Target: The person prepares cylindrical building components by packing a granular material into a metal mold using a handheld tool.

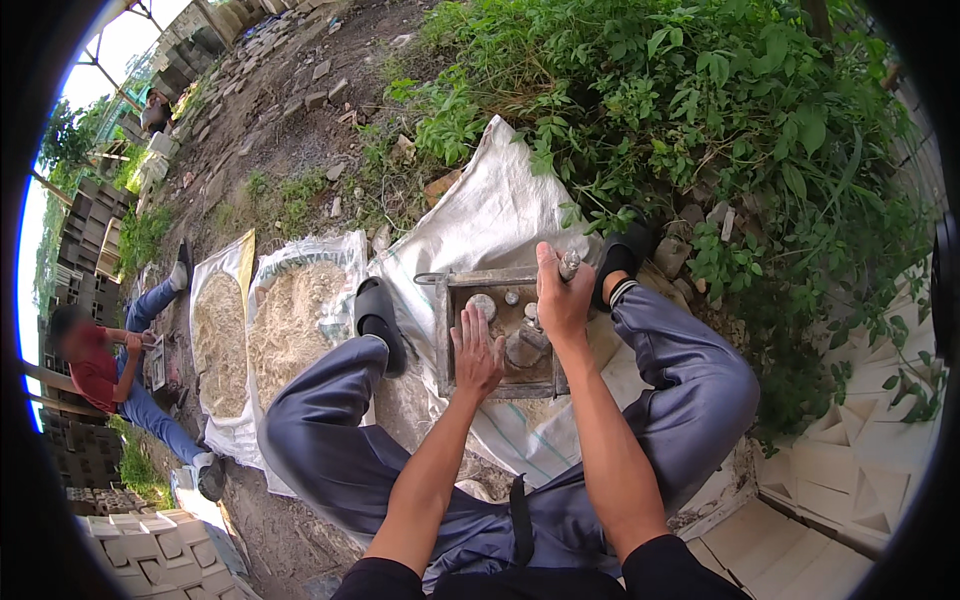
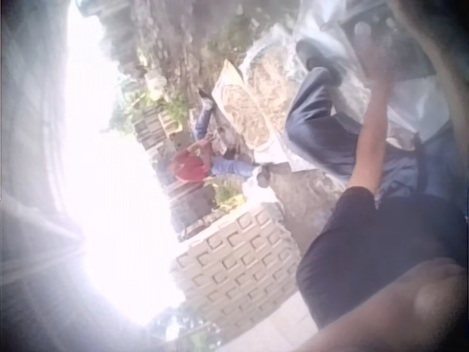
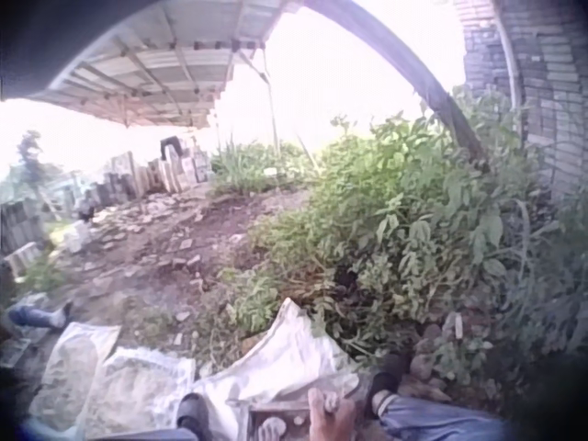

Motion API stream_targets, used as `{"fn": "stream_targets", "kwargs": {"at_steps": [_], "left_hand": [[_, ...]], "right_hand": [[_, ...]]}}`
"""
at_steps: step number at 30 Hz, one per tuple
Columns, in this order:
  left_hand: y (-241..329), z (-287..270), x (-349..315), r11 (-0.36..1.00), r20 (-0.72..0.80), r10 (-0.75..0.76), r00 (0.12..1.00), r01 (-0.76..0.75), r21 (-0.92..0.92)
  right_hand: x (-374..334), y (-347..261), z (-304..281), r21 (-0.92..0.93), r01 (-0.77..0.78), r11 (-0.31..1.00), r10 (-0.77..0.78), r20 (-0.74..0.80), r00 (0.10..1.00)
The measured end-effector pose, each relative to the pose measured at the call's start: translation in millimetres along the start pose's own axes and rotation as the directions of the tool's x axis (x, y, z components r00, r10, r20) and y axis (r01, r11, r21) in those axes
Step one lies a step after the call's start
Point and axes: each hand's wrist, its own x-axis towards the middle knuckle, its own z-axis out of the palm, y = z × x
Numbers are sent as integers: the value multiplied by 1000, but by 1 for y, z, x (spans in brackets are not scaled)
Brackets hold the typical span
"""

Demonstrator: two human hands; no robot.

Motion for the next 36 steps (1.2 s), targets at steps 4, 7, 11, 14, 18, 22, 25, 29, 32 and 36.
{"fn": "stream_targets", "kwargs": {"at_steps": [4,7,11,14,18,22,25,29,32,36], "left_hand": [[20,9,-22,937,252,327,911,-347,35],[38,6,-45,963,208,254,945,-268,40],[11,-17,-41,808,437,554,709,-584,-77],[13,-51,-11,971,364,237,901,-203,-128],[-43,-17,-12,948,-378,-268,886,313,60],[-102,19,-40,783,249,-583,773,617,-82],[-86,13,-38,620,392,-607,691,721,-310],[-72,-1,-14,459,460,-641,614,787,-412],[-103,9,-22,359,530,-609,590,801,-479],[-110,15,-24,336,535,-615,579,807,-486]], "right_hand": [[-1,-4,2,-28,16,999,-16,-17,1000],[-9,-8,-4,-39,22,999,-21,10,1000],[-21,-52,-8,-30,54,998,-48,167,985],[-28,-86,-9,-26,80,996,-72,229,971],[-51,-91,11,62,27,998,-46,328,944],[-76,-64,31,77,-9,997,-21,387,922],[-84,-40,37,0,-17,1000,15,429,903],[-101,29,37,-78,-36,996,71,512,856],[-108,46,51,-81,43,996,11,570,822],[-116,12,58,-127,-116,985,166,523,836]]}}
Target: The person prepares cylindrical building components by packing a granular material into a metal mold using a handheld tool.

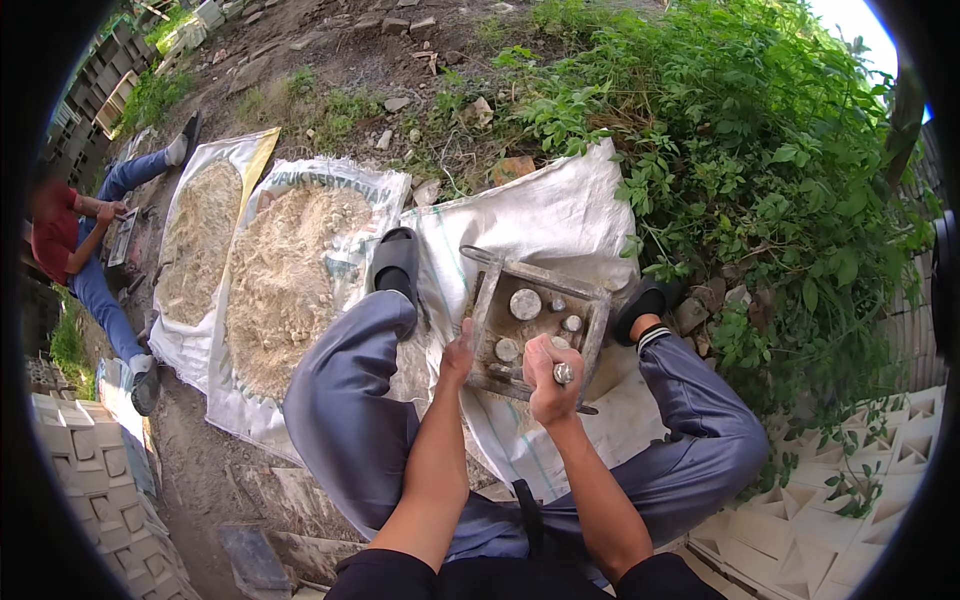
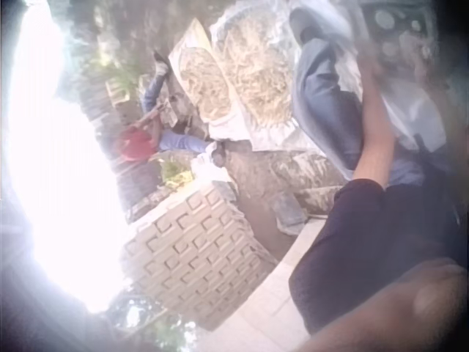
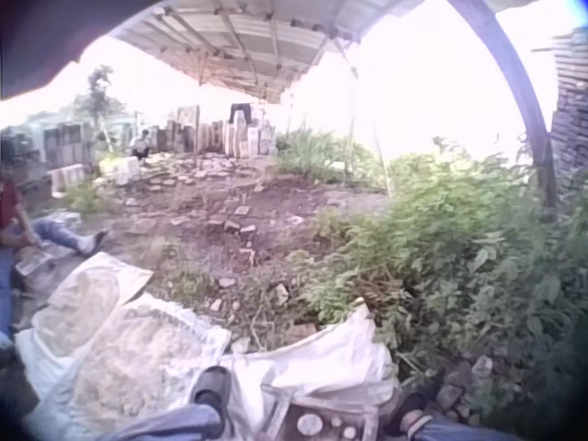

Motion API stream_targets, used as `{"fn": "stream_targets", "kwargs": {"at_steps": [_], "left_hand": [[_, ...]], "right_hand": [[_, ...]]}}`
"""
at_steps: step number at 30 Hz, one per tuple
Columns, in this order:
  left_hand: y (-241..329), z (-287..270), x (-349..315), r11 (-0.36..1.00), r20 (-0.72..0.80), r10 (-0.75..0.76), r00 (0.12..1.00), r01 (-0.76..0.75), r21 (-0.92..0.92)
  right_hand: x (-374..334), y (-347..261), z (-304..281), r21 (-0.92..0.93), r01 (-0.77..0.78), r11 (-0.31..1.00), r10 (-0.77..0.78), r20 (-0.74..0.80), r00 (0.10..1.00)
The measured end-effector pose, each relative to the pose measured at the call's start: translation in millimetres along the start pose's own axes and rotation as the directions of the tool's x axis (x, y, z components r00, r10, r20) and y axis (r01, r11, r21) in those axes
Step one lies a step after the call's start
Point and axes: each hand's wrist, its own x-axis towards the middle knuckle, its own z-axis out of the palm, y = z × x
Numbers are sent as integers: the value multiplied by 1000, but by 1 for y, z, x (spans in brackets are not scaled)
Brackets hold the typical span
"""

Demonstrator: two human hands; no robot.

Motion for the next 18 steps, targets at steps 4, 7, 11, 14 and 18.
{"fn": "stream_targets", "kwargs": {"at_steps": [4,7,11,14,18], "left_hand": [[16,4,-6,999,50,46,998,-46,-4],[6,-5,-8,995,-35,73,997,-75,-60],[18,-1,-12,998,4,55,998,-55,-2],[13,-1,-9,996,2,85,996,-85,-38],[6,4,-2,996,10,68,998,-67,-59]], "right_hand": [[3,21,-10,-23,45,999,-46,-64,997],[15,-15,9,76,-113,991,112,12,994],[21,14,14,-78,152,985,-148,53,988],[29,-3,11,114,-213,970,206,67,976],[23,21,20,-127,110,986,-111,6,994]]}}
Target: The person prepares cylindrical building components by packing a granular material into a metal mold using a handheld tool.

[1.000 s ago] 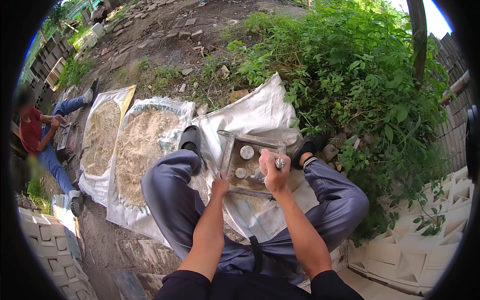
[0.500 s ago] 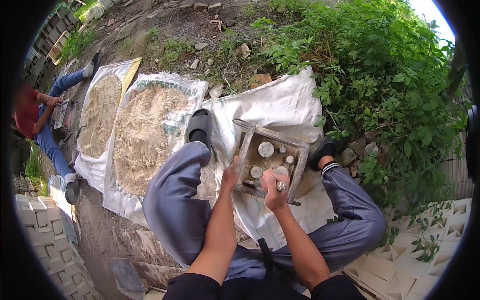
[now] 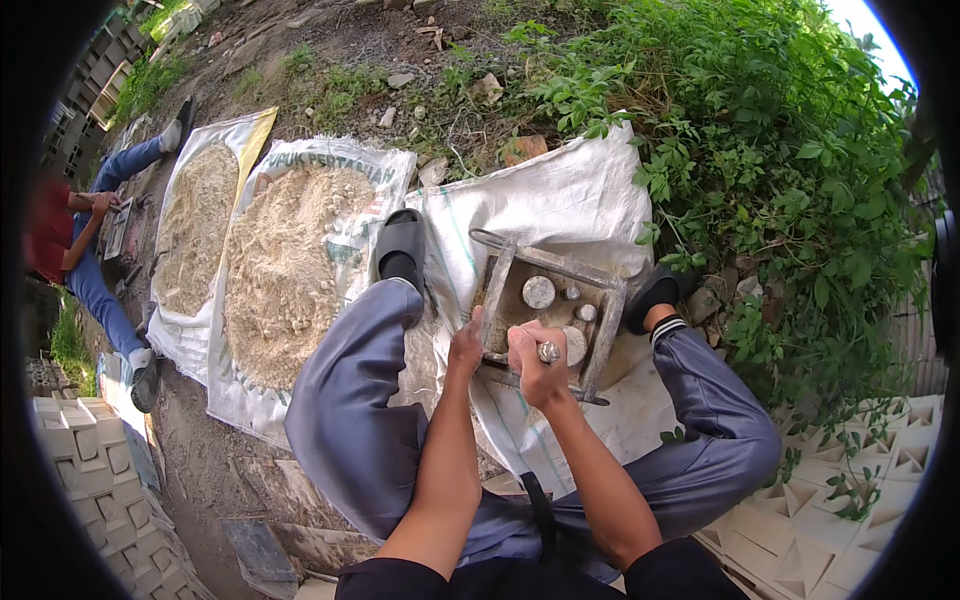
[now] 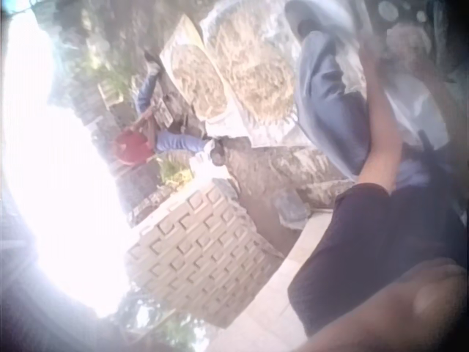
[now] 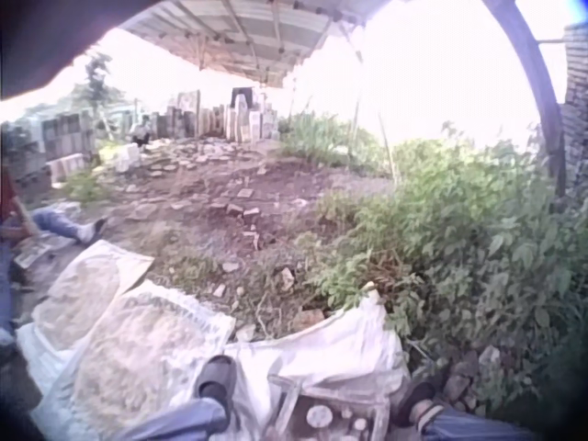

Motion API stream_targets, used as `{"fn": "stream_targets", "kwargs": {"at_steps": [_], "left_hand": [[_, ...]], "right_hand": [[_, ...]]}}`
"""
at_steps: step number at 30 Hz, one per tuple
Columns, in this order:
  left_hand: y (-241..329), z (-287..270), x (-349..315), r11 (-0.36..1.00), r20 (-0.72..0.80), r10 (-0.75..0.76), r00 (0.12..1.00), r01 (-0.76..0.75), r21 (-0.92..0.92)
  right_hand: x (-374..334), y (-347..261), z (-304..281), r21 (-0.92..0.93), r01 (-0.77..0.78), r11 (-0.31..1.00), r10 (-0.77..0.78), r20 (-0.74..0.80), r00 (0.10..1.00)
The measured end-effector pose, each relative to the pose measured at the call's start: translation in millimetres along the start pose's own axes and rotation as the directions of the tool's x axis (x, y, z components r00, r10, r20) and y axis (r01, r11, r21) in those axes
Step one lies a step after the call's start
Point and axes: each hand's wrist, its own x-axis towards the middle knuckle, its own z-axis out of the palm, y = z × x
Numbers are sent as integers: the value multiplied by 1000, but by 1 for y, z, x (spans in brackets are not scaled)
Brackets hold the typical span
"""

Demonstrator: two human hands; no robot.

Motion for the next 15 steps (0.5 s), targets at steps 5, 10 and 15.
{"fn": "stream_targets", "kwargs": {"at_steps": [5,10,15], "left_hand": [[-13,-5,10,1000,-37,2,999,-2,-10],[1,2,2,999,60,-42,997,40,36],[4,1,-4,998,-21,34,999,-33,51]], "right_hand": [[19,-38,-8,266,-347,899,339,79,938],[4,-2,-18,73,-222,972,217,76,973],[-16,-12,-10,-112,10,994,-10,-2,1000]]}}
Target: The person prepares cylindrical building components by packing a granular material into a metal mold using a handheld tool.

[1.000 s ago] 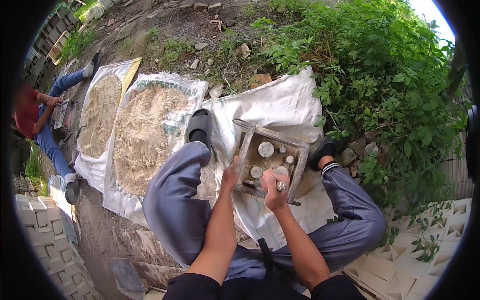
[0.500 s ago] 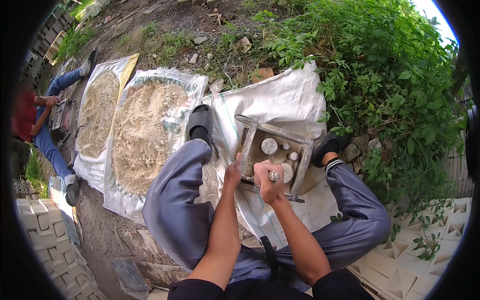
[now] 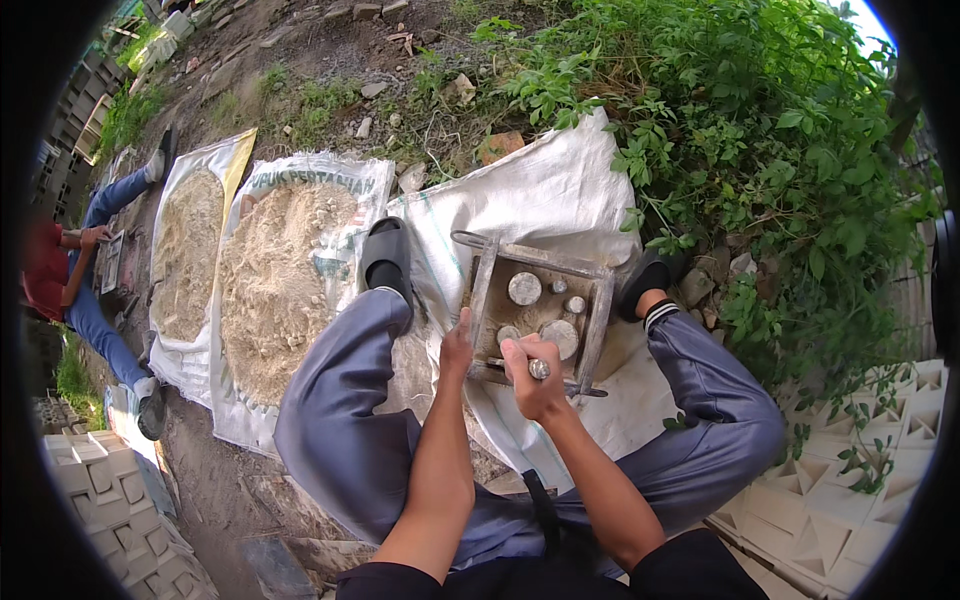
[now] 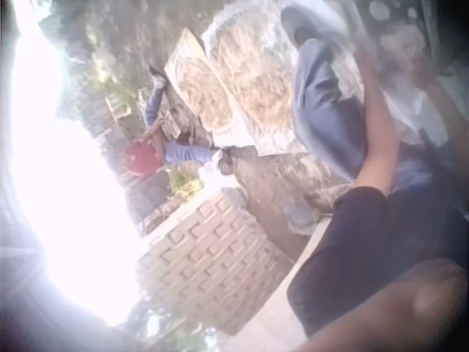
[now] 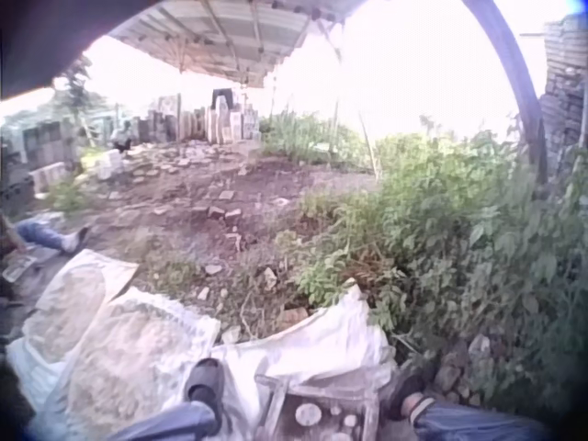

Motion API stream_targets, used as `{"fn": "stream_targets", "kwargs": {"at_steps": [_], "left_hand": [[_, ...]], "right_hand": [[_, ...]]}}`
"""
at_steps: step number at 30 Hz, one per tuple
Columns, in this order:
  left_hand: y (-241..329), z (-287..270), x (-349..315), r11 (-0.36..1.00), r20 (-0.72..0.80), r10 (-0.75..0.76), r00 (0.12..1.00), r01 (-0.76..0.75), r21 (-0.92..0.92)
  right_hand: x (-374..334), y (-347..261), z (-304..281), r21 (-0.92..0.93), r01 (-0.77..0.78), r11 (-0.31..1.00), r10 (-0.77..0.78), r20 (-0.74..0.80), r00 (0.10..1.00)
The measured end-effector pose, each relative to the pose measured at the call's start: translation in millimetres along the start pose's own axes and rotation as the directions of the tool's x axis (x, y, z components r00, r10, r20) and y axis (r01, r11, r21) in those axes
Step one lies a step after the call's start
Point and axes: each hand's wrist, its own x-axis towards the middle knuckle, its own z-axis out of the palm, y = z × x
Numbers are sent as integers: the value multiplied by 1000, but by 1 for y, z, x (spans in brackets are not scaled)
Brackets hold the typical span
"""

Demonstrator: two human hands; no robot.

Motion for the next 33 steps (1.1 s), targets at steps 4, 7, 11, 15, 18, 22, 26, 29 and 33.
{"fn": "stream_targets", "kwargs": {"at_steps": [4,7,11,15,18,22,26,29,33], "left_hand": [[-6,-7,0,1000,-25,-20,999,21,21],[0,-7,-2,999,-77,17,997,-14,43],[21,-1,-16,996,-139,27,990,-15,84],[15,2,-20,993,-257,111,960,-98,64],[18,12,-22,964,-336,263,905,-235,121],[11,7,-22,801,-376,561,738,-368,473],[24,14,-30,855,-279,409,869,-258,450],[17,12,-33,857,-313,407,858,-240,457],[17,17,-25,833,-302,467,831,-299,465]], "right_hand": [[-1,-8,-7,-101,20,995,-13,67,998],[-10,-7,-20,7,-106,994,104,137,985],[-9,-2,-24,-82,-54,995,55,14,998],[-17,-15,-41,31,-87,996,84,87,993],[-19,3,-38,-35,-26,999,28,77,997],[-25,-25,-53,40,-78,996,75,69,995],[-42,5,-63,-10,42,999,-41,57,998],[-41,-14,-71,-10,-21,1000,22,129,991],[-46,8,-77,-25,17,1000,-16,43,999]]}}
